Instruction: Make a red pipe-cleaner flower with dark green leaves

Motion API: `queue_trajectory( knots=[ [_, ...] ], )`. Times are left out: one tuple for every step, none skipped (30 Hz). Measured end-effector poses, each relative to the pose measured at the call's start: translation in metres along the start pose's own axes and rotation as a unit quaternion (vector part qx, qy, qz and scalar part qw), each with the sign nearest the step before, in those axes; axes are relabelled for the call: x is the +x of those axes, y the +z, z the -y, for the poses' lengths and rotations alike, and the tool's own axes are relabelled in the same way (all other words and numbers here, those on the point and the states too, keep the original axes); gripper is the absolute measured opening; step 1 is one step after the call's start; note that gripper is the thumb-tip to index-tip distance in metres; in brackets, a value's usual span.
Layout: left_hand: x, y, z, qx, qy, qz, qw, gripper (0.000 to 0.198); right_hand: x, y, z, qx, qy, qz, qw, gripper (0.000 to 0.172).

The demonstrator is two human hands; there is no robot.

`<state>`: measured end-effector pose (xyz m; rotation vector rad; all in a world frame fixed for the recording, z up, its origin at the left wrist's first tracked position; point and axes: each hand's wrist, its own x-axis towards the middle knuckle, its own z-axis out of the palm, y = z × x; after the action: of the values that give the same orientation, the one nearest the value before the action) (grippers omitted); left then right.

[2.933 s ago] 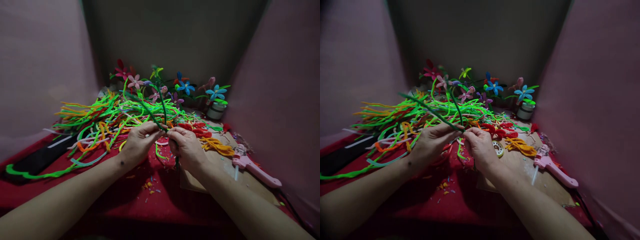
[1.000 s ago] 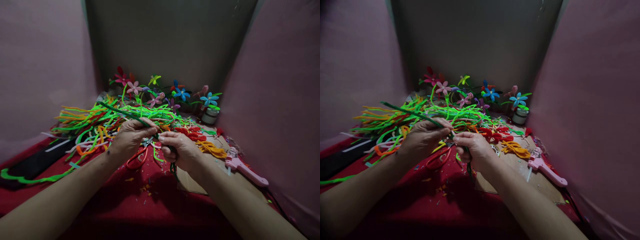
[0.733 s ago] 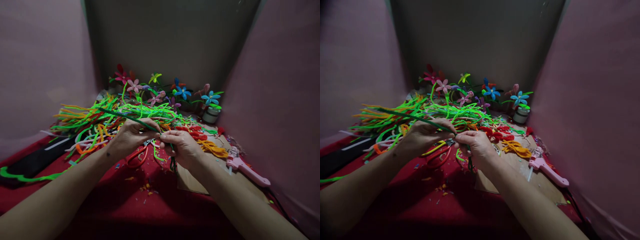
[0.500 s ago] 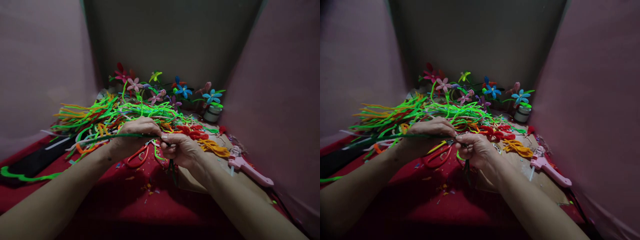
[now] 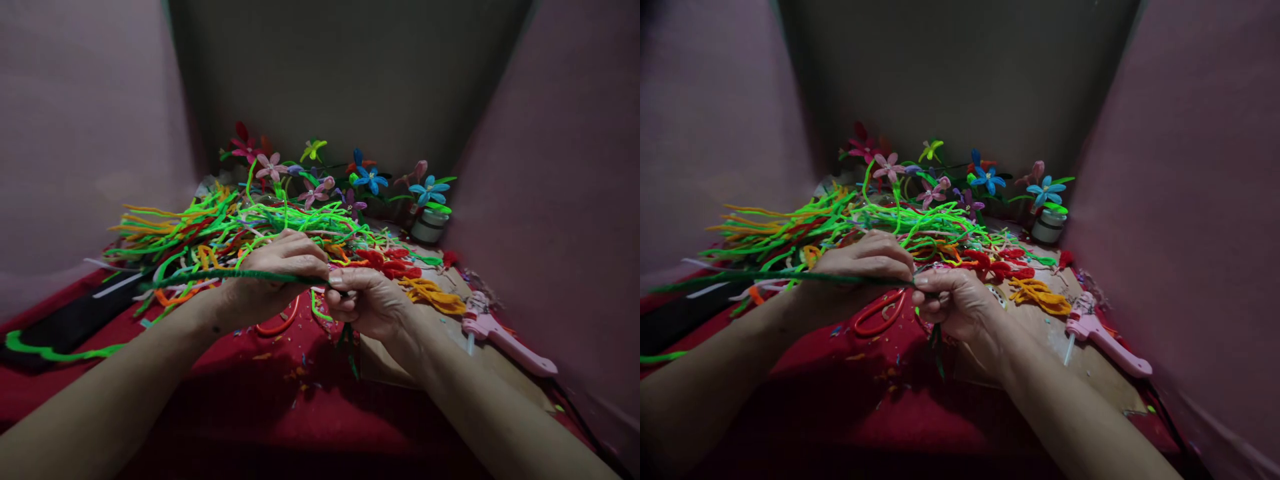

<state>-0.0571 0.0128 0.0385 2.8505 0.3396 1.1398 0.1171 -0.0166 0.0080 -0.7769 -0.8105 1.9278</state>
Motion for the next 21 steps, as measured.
queue_trajectory(
  knots=[
    [0.000,0.000,0.000,-0.005,0.001,0.000,1.000,0.023,-0.001,0.001,0.000,-0.009,0.000,0.000,1.000,0.008],
    [-0.001,-0.001,0.000,-0.009,-0.001,0.000,1.000,0.023,-0.001,0.002,0.000,-0.020,-0.003,0.000,1.000,0.009],
    [-0.002,0.000,0.000,-0.011,-0.004,0.002,1.000,0.024,-0.002,0.002,0.000,-0.030,-0.006,0.000,1.000,0.009],
    [-0.003,0.000,0.001,-0.011,-0.004,0.004,1.000,0.025,-0.003,0.003,0.000,-0.038,-0.009,0.000,0.999,0.010],
    [-0.004,0.001,0.002,-0.010,-0.001,0.003,1.000,0.026,-0.003,0.004,0.000,-0.044,-0.010,0.001,0.999,0.011],
    [-0.006,0.001,0.003,-0.006,0.006,0.000,1.000,0.027,-0.004,0.004,0.000,-0.047,-0.009,0.005,0.999,0.012],
    [-0.007,0.002,0.003,-0.001,0.017,-0.004,1.000,0.027,-0.004,0.004,0.000,-0.048,-0.004,0.011,0.999,0.012],
    [-0.008,0.002,0.003,0.003,0.027,-0.005,1.000,0.027,-0.005,0.004,0.000,-0.045,0.003,0.020,0.999,0.012],
    [-0.008,0.002,0.003,0.006,0.035,-0.006,0.999,0.027,-0.005,0.004,0.000,-0.039,0.011,0.029,0.999,0.012],
    [-0.008,0.002,0.003,0.006,0.036,-0.003,0.999,0.027,-0.006,0.004,0.001,-0.032,0.017,0.037,0.999,0.012],
    [-0.008,0.001,0.001,0.004,0.034,-0.001,0.999,0.027,-0.006,0.005,0.001,-0.024,0.022,0.044,0.999,0.012],
    [-0.007,0.000,0.000,-0.002,0.030,-0.004,1.000,0.027,-0.007,0.006,0.001,-0.016,0.025,0.052,0.998,0.013],
    [-0.006,0.000,-0.001,-0.011,0.023,-0.011,1.000,0.027,-0.008,0.007,0.001,-0.010,0.025,0.061,0.998,0.015],
    [-0.005,-0.001,-0.003,-0.022,0.016,-0.022,0.999,0.026,-0.009,0.009,0.002,-0.008,0.023,0.071,0.997,0.017],
    [-0.005,-0.002,-0.004,-0.036,0.010,-0.035,0.999,0.024,-0.010,0.011,0.002,-0.008,0.019,0.078,0.997,0.018],
    [-0.004,-0.003,-0.005,-0.051,0.002,-0.045,0.998,0.022,-0.011,0.014,0.002,-0.011,0.014,0.079,0.997,0.019],
    [-0.004,-0.004,-0.006,-0.064,-0.007,-0.054,0.996,0.019,-0.012,0.016,0.002,-0.014,0.005,0.075,0.997,0.020],
    [-0.004,-0.005,-0.007,-0.073,-0.017,-0.059,0.995,0.016,-0.013,0.018,0.002,-0.017,-0.006,0.067,0.998,0.020],
    [-0.004,-0.006,-0.008,-0.077,-0.025,-0.060,0.995,0.013,-0.014,0.020,0.002,-0.020,-0.022,0.054,0.998,0.019],
    [-0.004,-0.007,-0.008,-0.078,-0.028,-0.059,0.995,0.010,-0.015,0.021,0.001,-0.025,-0.040,0.039,0.998,0.018],
    [-0.003,-0.007,-0.009,-0.073,-0.028,-0.054,0.995,0.008,-0.016,0.022,0.000,-0.030,-0.060,0.025,0.997,0.018]
  ],
)
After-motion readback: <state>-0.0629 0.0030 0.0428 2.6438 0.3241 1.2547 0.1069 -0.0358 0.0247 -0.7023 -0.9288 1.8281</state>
